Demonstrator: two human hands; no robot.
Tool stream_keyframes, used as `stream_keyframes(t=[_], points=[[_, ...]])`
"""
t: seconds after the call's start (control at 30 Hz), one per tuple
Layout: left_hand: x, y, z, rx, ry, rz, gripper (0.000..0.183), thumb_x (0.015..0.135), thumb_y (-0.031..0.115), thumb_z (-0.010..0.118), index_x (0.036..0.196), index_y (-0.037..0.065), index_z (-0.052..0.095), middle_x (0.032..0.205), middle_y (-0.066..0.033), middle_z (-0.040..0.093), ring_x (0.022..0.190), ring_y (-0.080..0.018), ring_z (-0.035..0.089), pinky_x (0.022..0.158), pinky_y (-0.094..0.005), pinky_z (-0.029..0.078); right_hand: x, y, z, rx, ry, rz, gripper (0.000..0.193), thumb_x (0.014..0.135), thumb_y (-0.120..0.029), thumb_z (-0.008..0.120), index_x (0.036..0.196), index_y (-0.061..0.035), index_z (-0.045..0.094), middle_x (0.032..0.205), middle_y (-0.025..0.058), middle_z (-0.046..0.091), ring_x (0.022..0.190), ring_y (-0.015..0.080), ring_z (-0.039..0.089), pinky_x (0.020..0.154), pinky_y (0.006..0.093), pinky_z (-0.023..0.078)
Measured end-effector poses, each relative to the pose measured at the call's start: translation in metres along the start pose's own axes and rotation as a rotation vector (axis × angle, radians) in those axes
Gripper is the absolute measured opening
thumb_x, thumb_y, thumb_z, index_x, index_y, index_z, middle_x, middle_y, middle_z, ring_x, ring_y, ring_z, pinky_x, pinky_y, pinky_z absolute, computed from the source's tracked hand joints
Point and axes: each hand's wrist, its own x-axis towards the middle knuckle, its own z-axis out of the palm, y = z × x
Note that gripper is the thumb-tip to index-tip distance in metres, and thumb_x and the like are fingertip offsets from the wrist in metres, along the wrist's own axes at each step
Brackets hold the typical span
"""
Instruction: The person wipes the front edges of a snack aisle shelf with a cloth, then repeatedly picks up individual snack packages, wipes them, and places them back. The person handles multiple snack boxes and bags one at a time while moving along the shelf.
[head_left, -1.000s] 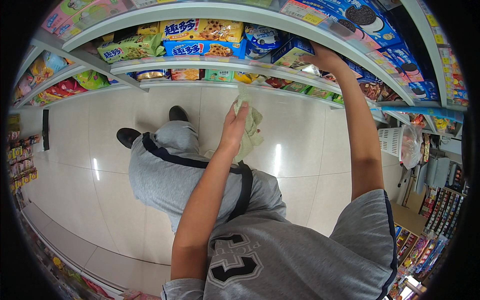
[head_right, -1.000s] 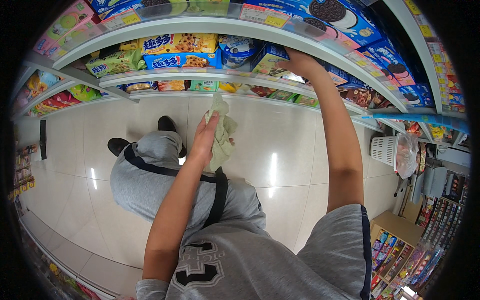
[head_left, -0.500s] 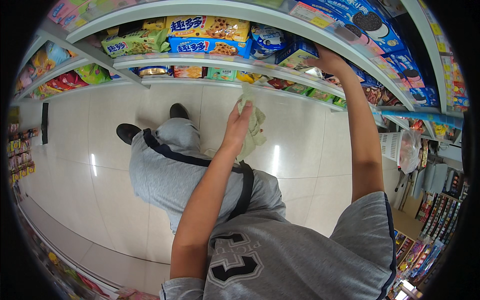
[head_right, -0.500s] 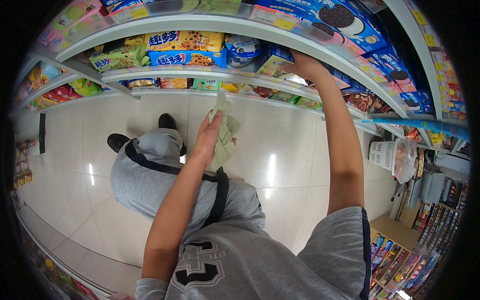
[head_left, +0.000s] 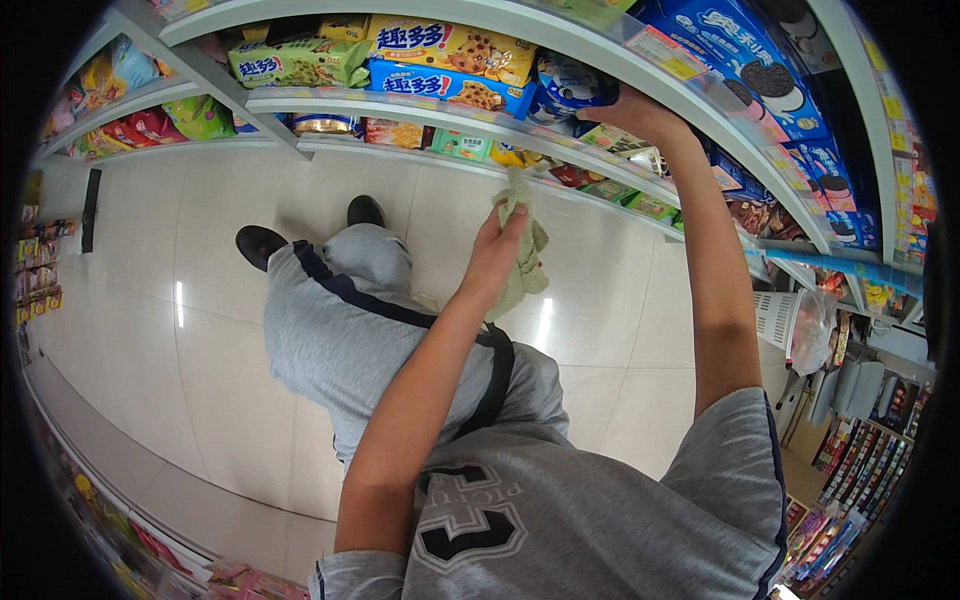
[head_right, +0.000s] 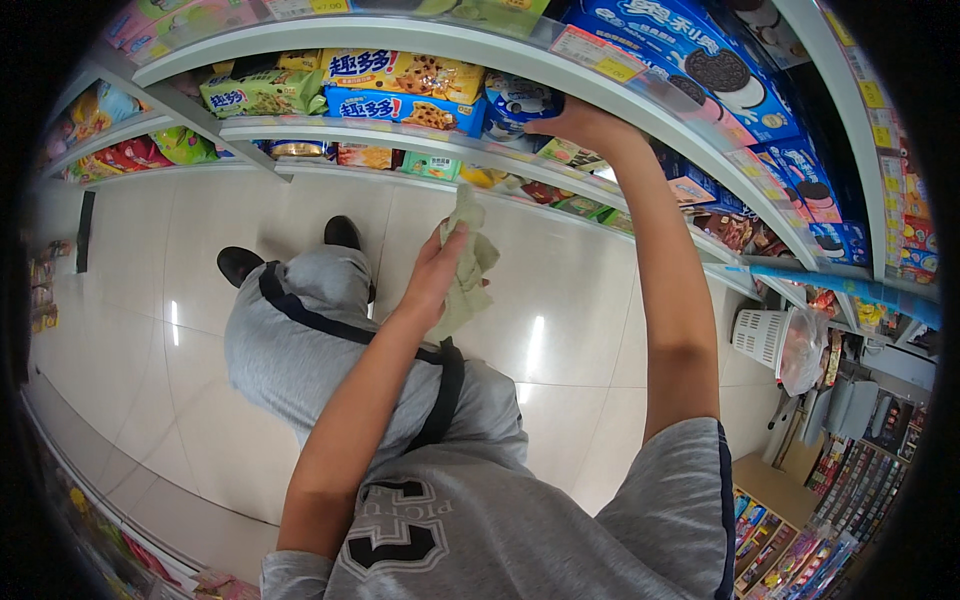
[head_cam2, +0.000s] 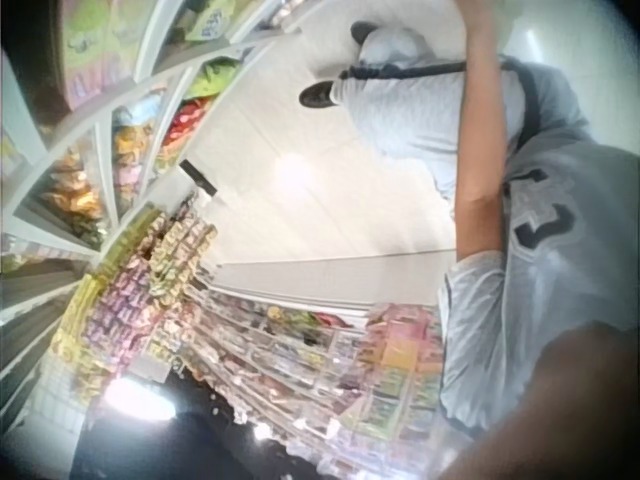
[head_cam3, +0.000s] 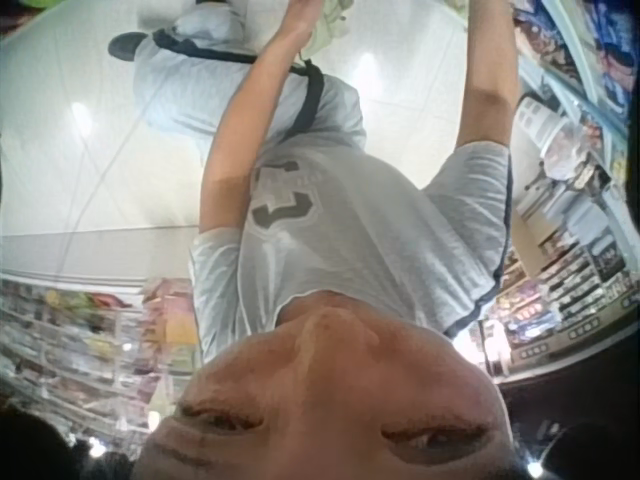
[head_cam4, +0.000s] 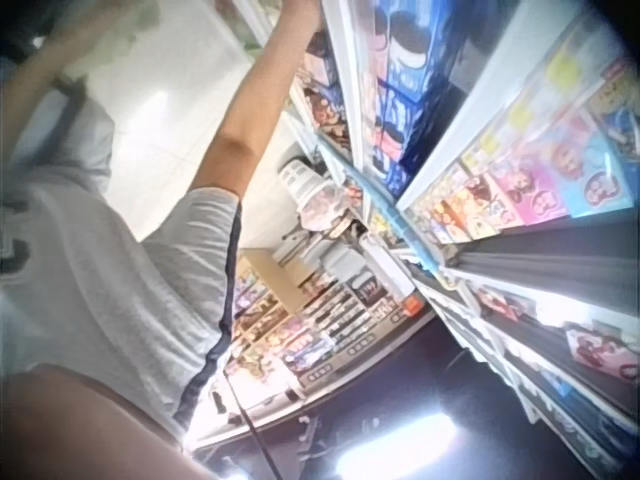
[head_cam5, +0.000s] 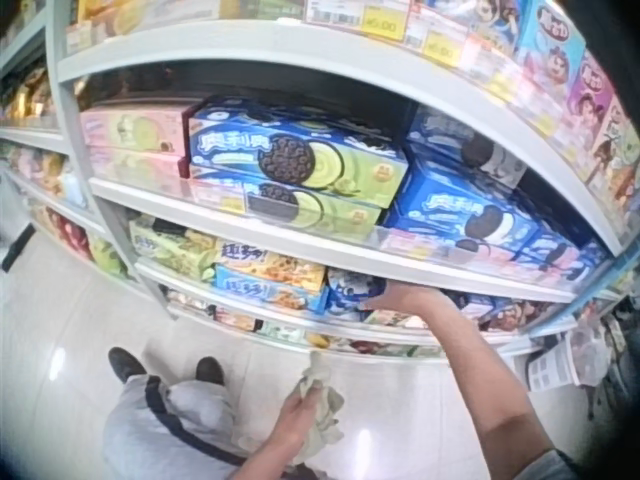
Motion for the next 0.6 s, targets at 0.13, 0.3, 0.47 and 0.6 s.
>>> stream_keyframes(t=[0.13, 0.3, 0.47, 0.6], points=[[-0.001, 0.001, 0.000, 0.004, 0.010, 0.011, 0.042, 0.092, 0.038, 0.053, 0.123, 0.011, 0.048, 0.095, -0.0048, 0.057, 0.077, -0.0160, 0.059, 0.061, -0.0349, 0.054, 0.025, -0.018, 0.005, -0.079, -0.059, -0.117, 0.097, 0.065, -0.059, 0.069, 0.138, -0.0054, 0.035, 0.137, 0.0209, 0.041, 0.128, 0.0352, 0.038, 0.107, 0.0370, 0.030], [-0.001, 0.005, 0.001, -0.004, 0.010, 0.002, 0.040, 0.093, 0.036, 0.053, 0.123, 0.011, 0.048, 0.094, -0.0041, 0.056, 0.077, -0.0151, 0.058, 0.061, -0.0342, 0.054, 0.040, -0.017, 0.013, -0.113, -0.088, -0.137, 0.096, 0.064, -0.056, 0.070, 0.138, -0.0057, 0.035, 0.136, 0.0211, 0.042, 0.126, 0.0343, 0.040, 0.106, 0.0360, 0.031], [-0.001, 0.005, 0.002, 0.006, 0.012, -0.012, 0.038, 0.093, 0.036, 0.053, 0.122, 0.011, 0.049, 0.094, -0.0038, 0.056, 0.077, -0.0148, 0.058, 0.060, -0.0340, 0.054, 0.040, -0.015, 0.015, -0.116, -0.078, -0.112, 0.097, 0.063, -0.057, 0.069, 0.138, -0.0055, 0.034, 0.136, 0.0209, 0.042, 0.127, 0.0337, 0.040, 0.106, 0.0357, 0.031], [0.000, 0.004, 0.002, -0.004, -0.001, 0.008, 0.038, 0.093, 0.035, 0.053, 0.122, 0.011, 0.049, 0.094, -0.0038, 0.056, 0.077, -0.0148, 0.058, 0.061, -0.0340, 0.054, 0.034, -0.019, 0.011, -0.122, -0.074, -0.064, 0.099, 0.062, -0.057, 0.069, 0.138, -0.0050, 0.035, 0.137, 0.0210, 0.041, 0.128, 0.0339, 0.039, 0.106, 0.0369, 0.030]])
